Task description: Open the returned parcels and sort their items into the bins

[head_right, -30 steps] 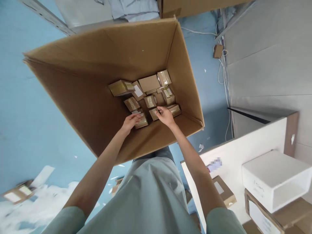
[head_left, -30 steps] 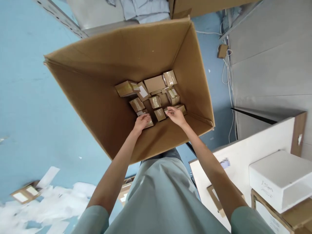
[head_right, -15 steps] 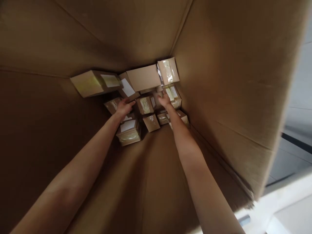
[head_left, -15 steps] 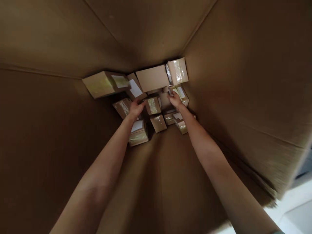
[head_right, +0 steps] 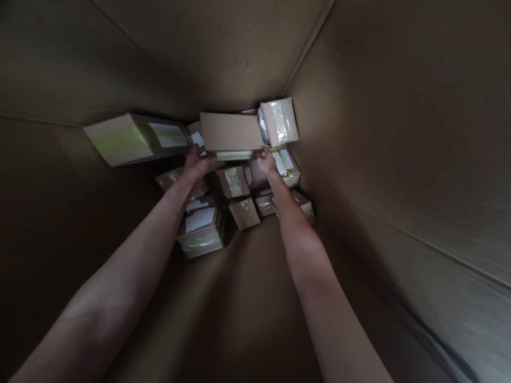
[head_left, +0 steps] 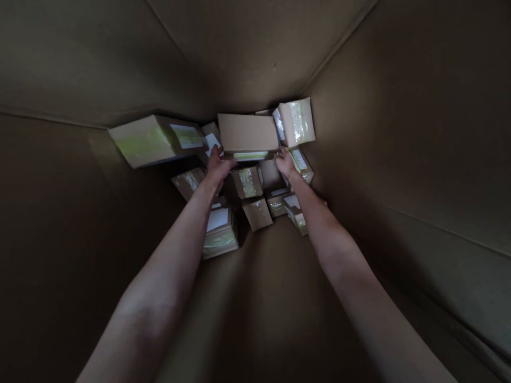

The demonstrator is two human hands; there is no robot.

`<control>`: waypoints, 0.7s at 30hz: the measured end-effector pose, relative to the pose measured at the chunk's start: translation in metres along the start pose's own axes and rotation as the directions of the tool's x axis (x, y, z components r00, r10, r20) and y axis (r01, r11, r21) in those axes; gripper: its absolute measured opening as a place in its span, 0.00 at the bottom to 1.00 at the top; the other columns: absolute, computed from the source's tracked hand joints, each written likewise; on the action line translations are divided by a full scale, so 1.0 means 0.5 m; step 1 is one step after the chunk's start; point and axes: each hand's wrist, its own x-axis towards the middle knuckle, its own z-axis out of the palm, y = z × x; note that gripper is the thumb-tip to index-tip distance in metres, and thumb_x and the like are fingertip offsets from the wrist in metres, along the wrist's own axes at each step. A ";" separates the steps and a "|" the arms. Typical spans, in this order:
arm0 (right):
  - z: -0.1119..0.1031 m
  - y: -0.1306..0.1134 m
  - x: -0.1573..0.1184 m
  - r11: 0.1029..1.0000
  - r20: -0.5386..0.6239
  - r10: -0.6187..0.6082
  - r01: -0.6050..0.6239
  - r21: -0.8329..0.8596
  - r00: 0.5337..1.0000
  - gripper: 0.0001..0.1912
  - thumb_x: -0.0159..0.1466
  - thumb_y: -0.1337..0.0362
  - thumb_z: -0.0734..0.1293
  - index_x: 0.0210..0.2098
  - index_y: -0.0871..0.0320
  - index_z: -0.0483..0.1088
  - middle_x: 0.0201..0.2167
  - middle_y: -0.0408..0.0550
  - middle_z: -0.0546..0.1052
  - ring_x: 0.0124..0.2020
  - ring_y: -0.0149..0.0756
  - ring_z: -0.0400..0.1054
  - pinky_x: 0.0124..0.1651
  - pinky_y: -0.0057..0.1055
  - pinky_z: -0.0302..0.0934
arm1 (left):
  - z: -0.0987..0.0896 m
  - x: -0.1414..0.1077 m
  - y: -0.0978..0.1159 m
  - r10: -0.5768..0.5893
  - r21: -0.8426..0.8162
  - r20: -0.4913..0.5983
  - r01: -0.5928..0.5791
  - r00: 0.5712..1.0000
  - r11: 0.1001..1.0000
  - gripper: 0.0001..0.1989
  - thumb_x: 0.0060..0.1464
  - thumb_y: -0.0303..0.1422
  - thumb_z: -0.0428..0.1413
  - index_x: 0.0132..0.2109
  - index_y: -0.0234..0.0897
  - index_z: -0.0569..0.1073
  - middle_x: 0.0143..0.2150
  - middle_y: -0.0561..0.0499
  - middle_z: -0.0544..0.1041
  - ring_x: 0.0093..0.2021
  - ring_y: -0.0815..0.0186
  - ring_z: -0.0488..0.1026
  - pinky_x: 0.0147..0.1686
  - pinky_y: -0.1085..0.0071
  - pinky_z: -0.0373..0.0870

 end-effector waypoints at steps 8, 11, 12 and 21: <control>-0.093 -0.237 -0.386 0.962 -0.122 0.200 -0.171 0.214 0.972 0.24 0.72 0.60 0.68 0.64 0.62 0.77 0.60 0.59 0.85 0.68 0.47 0.75 0.77 0.50 0.59 | -0.115 -0.367 0.229 0.146 0.074 -0.041 -0.143 0.988 0.987 0.45 0.58 0.23 0.63 0.80 0.34 0.59 0.77 0.36 0.69 0.76 0.54 0.69 0.76 0.59 0.64; -0.137 -0.362 -0.546 0.950 -0.151 0.197 -0.151 0.275 0.969 0.27 0.73 0.55 0.68 0.66 0.64 0.76 0.61 0.61 0.84 0.68 0.46 0.75 0.75 0.47 0.63 | -0.163 -0.549 0.331 0.286 0.195 -0.028 -0.276 0.958 0.941 0.42 0.61 0.27 0.62 0.79 0.33 0.60 0.77 0.35 0.69 0.77 0.52 0.66 0.78 0.57 0.60; -0.155 -0.403 -0.601 0.944 -0.162 0.194 -0.139 0.298 0.968 0.28 0.74 0.54 0.68 0.66 0.65 0.76 0.62 0.62 0.83 0.68 0.45 0.76 0.74 0.44 0.64 | -0.178 -0.610 0.365 0.337 0.254 -0.034 -0.319 0.941 0.913 0.41 0.61 0.28 0.63 0.78 0.33 0.61 0.78 0.34 0.68 0.78 0.50 0.64 0.79 0.55 0.58; -0.353 -0.555 -1.171 0.629 -0.353 0.186 0.165 0.759 0.917 0.33 0.68 0.45 0.75 0.66 0.56 0.77 0.67 0.55 0.80 0.69 0.47 0.74 0.75 0.47 0.66 | -0.214 -1.088 0.592 0.706 0.529 0.181 -0.673 0.684 0.516 0.33 0.69 0.44 0.59 0.75 0.37 0.67 0.74 0.34 0.71 0.76 0.41 0.64 0.78 0.44 0.57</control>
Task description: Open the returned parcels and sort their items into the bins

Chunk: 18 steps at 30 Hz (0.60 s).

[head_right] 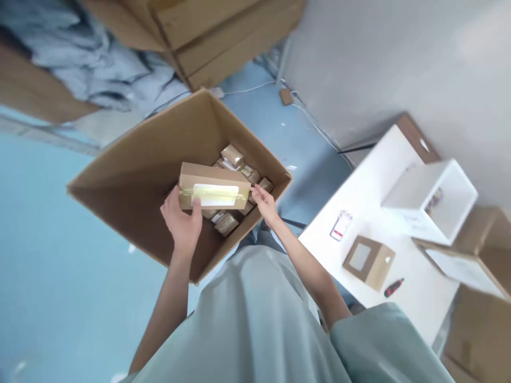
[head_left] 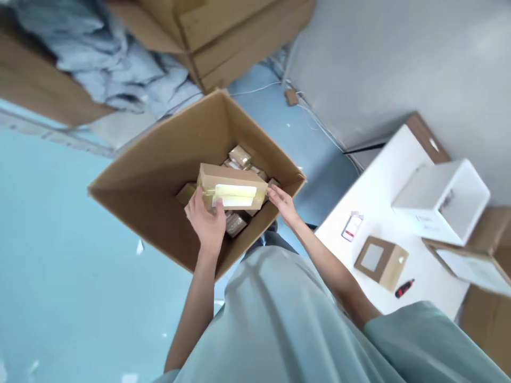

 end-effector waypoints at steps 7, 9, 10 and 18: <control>-0.315 -0.079 -0.318 0.934 -0.293 -0.073 0.169 0.316 0.953 0.34 0.62 0.47 0.80 0.64 0.48 0.79 0.56 0.48 0.86 0.58 0.47 0.83 0.72 0.51 0.71 | 0.068 -0.122 0.282 0.404 -0.120 0.256 -0.386 0.878 0.915 0.31 0.71 0.43 0.58 0.76 0.42 0.68 0.74 0.39 0.73 0.74 0.46 0.67 0.76 0.49 0.62; -0.403 -0.062 -0.389 0.921 -0.376 -0.048 0.187 0.341 0.925 0.31 0.61 0.49 0.81 0.62 0.49 0.81 0.51 0.46 0.86 0.55 0.46 0.84 0.71 0.52 0.72 | 0.120 -0.169 0.359 0.500 -0.194 0.354 -0.461 0.791 0.866 0.31 0.70 0.42 0.58 0.75 0.43 0.69 0.74 0.41 0.73 0.75 0.47 0.67 0.77 0.50 0.61; -0.444 -0.046 -0.420 0.914 -0.405 -0.025 0.186 0.361 0.914 0.29 0.60 0.50 0.82 0.59 0.49 0.82 0.49 0.46 0.86 0.53 0.46 0.84 0.71 0.52 0.73 | 0.151 -0.196 0.395 0.538 -0.228 0.400 -0.488 0.742 0.843 0.30 0.70 0.42 0.58 0.75 0.44 0.69 0.74 0.42 0.73 0.75 0.48 0.67 0.77 0.51 0.61; -0.685 0.168 -0.631 0.735 -0.563 0.265 0.214 0.644 0.782 0.22 0.56 0.57 0.83 0.47 0.54 0.82 0.43 0.49 0.87 0.50 0.46 0.86 0.71 0.48 0.73 | 0.511 -0.492 0.615 0.634 -0.401 0.721 -0.578 0.280 0.711 0.32 0.63 0.35 0.61 0.72 0.36 0.72 0.73 0.38 0.74 0.73 0.44 0.68 0.76 0.48 0.61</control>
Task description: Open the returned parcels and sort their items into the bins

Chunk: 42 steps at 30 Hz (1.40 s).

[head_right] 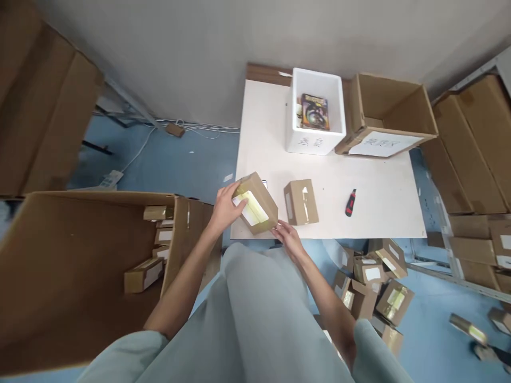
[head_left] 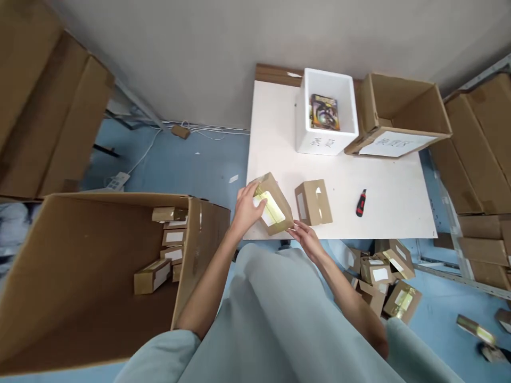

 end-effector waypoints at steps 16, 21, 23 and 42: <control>-0.339 -0.143 0.088 0.981 -0.327 -0.187 0.163 -0.101 0.926 0.28 0.57 0.48 0.77 0.54 0.51 0.75 0.43 0.47 0.81 0.51 0.45 0.82 0.58 0.46 0.81 | 0.514 0.229 0.164 0.070 -0.103 0.398 -0.032 0.915 0.994 0.34 0.63 0.30 0.54 0.75 0.33 0.69 0.81 0.37 0.63 0.82 0.46 0.59 0.81 0.48 0.55; -0.279 -0.141 0.090 0.933 -0.188 -0.259 0.195 -0.302 0.947 0.26 0.61 0.46 0.74 0.56 0.48 0.76 0.38 0.44 0.79 0.40 0.41 0.80 0.47 0.41 0.79 | 0.438 0.108 0.106 0.044 -0.157 0.336 0.010 0.941 0.988 0.28 0.69 0.36 0.52 0.71 0.37 0.74 0.75 0.40 0.73 0.75 0.50 0.71 0.77 0.52 0.65; -0.232 -0.132 0.095 0.915 -0.060 -0.218 0.182 -0.359 0.974 0.24 0.62 0.46 0.74 0.54 0.47 0.78 0.38 0.45 0.80 0.39 0.42 0.79 0.47 0.42 0.78 | 0.383 0.036 0.057 -0.070 -0.179 0.263 0.120 0.962 0.976 0.26 0.69 0.40 0.53 0.70 0.40 0.75 0.73 0.41 0.76 0.73 0.49 0.73 0.74 0.50 0.69; 0.456 0.236 0.031 0.543 0.559 0.371 0.314 -0.778 0.742 0.27 0.64 0.42 0.75 0.53 0.55 0.80 0.42 0.50 0.85 0.41 0.41 0.80 0.50 0.41 0.74 | -0.054 -0.622 -0.406 -0.742 -0.643 -0.351 0.429 0.572 0.635 0.22 0.68 0.42 0.55 0.63 0.39 0.79 0.66 0.40 0.82 0.66 0.51 0.80 0.69 0.50 0.75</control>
